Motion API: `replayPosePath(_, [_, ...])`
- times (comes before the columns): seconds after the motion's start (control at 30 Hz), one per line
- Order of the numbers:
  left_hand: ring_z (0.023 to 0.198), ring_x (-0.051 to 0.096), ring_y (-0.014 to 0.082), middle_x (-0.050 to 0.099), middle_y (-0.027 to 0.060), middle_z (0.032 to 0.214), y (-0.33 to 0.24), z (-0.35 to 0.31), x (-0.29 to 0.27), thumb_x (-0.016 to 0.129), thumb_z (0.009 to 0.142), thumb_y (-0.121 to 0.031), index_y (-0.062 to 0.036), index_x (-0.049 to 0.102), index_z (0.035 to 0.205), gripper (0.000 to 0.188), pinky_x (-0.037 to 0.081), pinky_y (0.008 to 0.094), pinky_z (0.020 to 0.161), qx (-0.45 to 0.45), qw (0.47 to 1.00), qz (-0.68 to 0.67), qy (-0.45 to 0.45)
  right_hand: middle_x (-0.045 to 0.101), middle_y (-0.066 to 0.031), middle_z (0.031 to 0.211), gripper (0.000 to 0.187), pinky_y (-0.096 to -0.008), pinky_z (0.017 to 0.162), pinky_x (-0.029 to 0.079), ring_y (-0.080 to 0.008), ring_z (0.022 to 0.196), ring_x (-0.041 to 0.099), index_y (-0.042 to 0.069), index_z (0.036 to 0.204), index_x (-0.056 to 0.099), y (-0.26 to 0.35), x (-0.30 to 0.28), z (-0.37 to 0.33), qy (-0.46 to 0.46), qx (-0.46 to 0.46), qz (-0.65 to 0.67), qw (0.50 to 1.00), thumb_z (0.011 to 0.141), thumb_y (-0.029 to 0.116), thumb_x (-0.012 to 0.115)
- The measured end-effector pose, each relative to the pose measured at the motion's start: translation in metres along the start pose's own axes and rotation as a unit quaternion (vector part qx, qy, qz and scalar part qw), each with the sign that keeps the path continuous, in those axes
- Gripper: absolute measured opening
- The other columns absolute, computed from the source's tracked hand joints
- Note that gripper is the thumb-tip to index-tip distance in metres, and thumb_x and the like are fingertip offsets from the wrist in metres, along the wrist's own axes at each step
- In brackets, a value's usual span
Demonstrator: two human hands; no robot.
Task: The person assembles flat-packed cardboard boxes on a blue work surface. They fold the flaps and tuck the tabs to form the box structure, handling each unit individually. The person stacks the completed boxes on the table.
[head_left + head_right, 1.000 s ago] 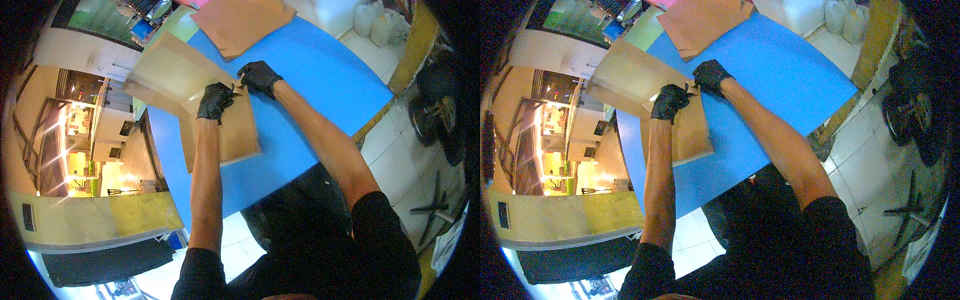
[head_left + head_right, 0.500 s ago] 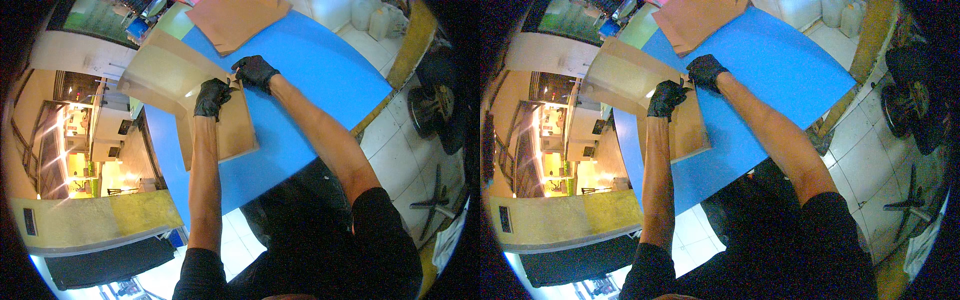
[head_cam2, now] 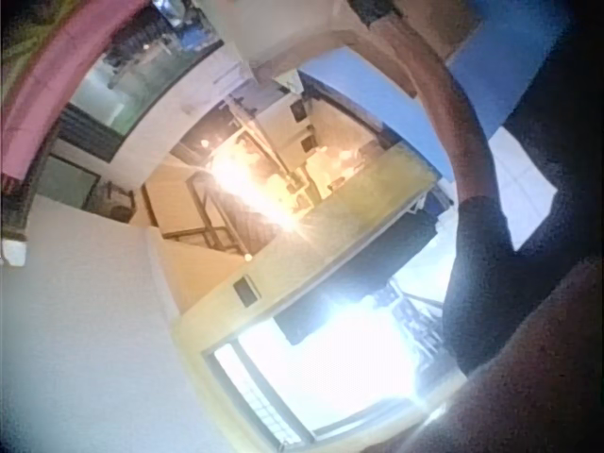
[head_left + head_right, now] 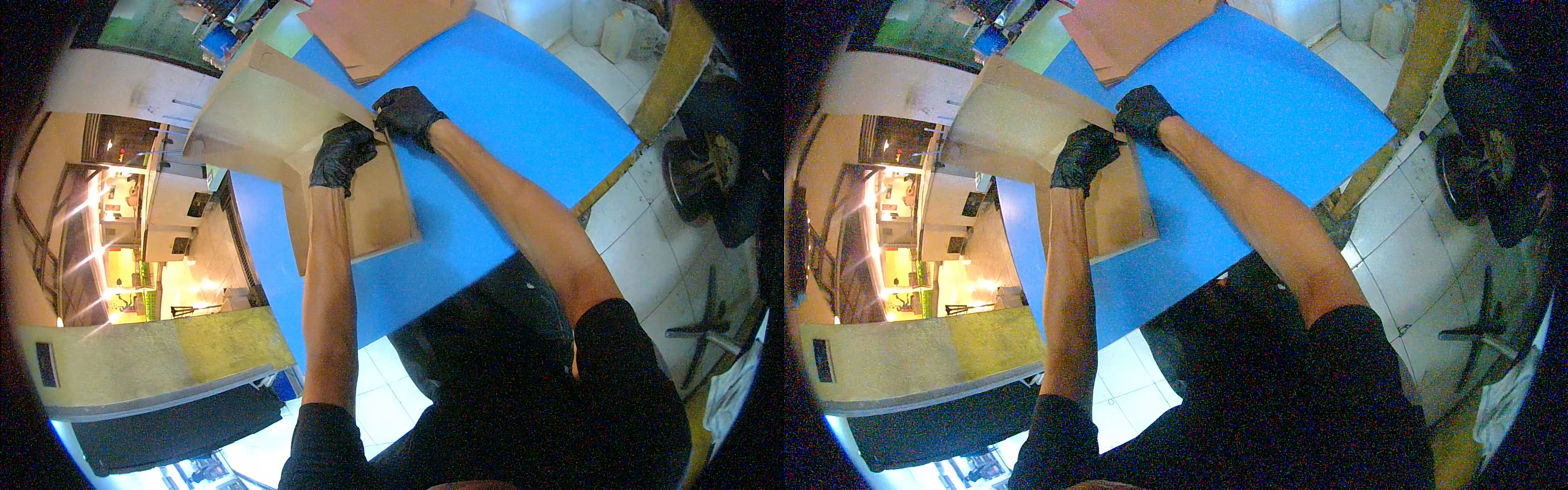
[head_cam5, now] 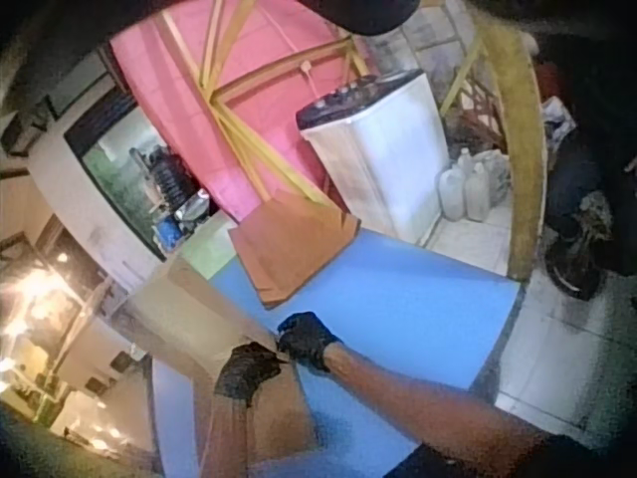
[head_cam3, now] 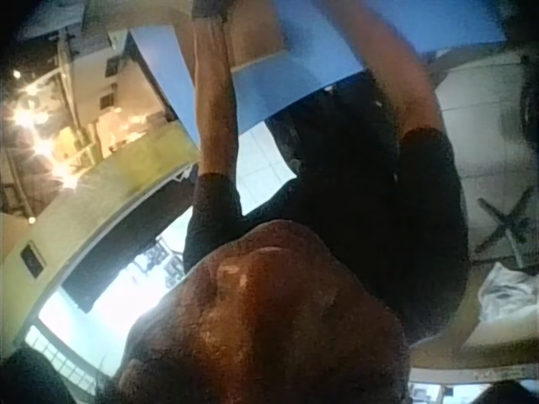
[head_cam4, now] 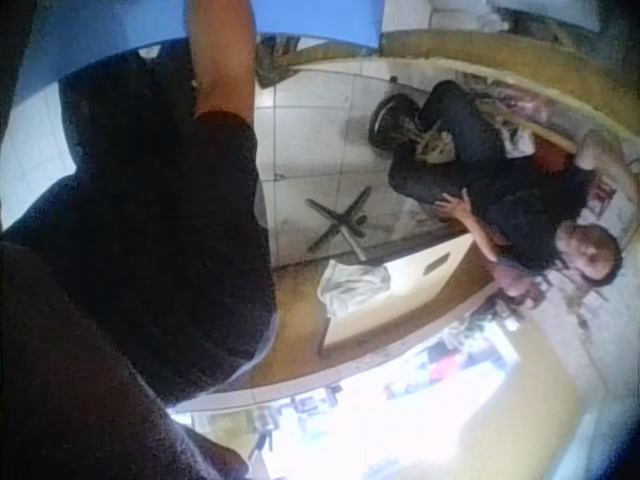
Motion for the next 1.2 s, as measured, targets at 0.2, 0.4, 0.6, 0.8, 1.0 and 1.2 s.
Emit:
replayPosePath(0.2, [0.066,0.06,0.0324,0.062,0.0148,0.073,0.012,-0.002,0.012,0.067,0.063,-0.015,-0.009,0.064,0.074,0.013,0.049,0.0403,0.061,-0.07,0.994,0.053,0.058,0.065,-0.0177,0.098,0.032,-0.0372,0.084,0.048,-0.0329,0.092,0.061,0.003,0.093,0.068,-0.002,-0.005,-0.007,-0.022,-0.016,-0.075,0.997,0.069,0.023,0.066])
replayPosePath(0.4, [0.073,0.062,0.0324,0.064,0.0147,0.077,0.004,0.01,0.012,0.064,0.065,-0.02,-0.0093,0.065,0.073,0.013,0.05,0.0407,0.063,-0.108,0.98,0.121,0.12,0.065,-0.0187,0.092,0.038,-0.0373,0.079,0.051,-0.0301,0.085,0.063,0.002,0.096,0.066,-0.013,0.001,-0.002,0.004,0.012,0.018,1.0,0.068,0.027,0.068])
replayPosePath(0.6, [0.069,0.063,0.0337,0.065,0.0154,0.074,0.007,0.018,0.021,0.059,0.073,-0.032,-0.007,0.066,0.074,0.026,0.05,0.0436,0.062,-0.169,0.966,0.165,0.101,0.064,-0.0196,0.09,0.032,-0.0399,0.07,0.05,-0.0315,0.076,0.063,0.003,0.085,0.066,-0.024,0.004,0.003,0.048,-0.08,-0.097,0.991,0.074,0.033,0.064])
replayPosePath(0.8, [0.065,0.063,0.0297,0.065,0.0151,0.071,-0.018,0.028,-0.005,0.06,0.076,-0.032,-0.0051,0.066,0.084,0.029,0.049,0.0384,0.061,-0.253,0.964,-0.008,0.087,0.064,-0.0201,0.083,0.037,-0.0437,0.072,0.047,-0.0367,0.075,0.061,0.002,0.081,0.066,0.0,-0.011,-0.028,0.15,0.005,0.0,0.989,0.078,0.037,0.056])
replayPosePath(1.0, [0.069,0.056,0.0175,0.061,0.0062,0.073,-0.003,-0.12,-0.078,0.067,0.076,-0.011,-0.0059,0.061,0.079,0.009,0.046,0.0298,0.066,-0.369,0.802,-0.127,-0.453,0.064,-0.0204,0.087,0.032,-0.0443,0.076,0.049,-0.0368,0.081,0.061,0.005,0.079,0.068,-0.018,-0.047,-0.035,-0.061,-0.016,-0.091,0.994,0.078,0.033,0.053])
replayPosePath(1.2, [0.061,0.054,0.011,0.063,0.0054,0.083,0.022,-0.183,-0.036,0.067,0.081,-0.03,0.0024,0.058,0.107,0.043,0.042,0.0251,0.053,-0.5,0.659,-0.415,-0.379,0.064,-0.0196,0.092,0.031,-0.0433,0.078,0.047,-0.0375,0.086,0.06,0.007,0.086,0.069,-0.024,-0.046,-0.022,-0.051,-0.028,-0.102,0.993,0.081,0.032,0.051])
Point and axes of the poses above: each hand's wrist, its own z-axis towards the middle knuckle, its own x-axis out of the palm, y = z × x, the point moved 6 cm from there along z, towards the middle knuckle
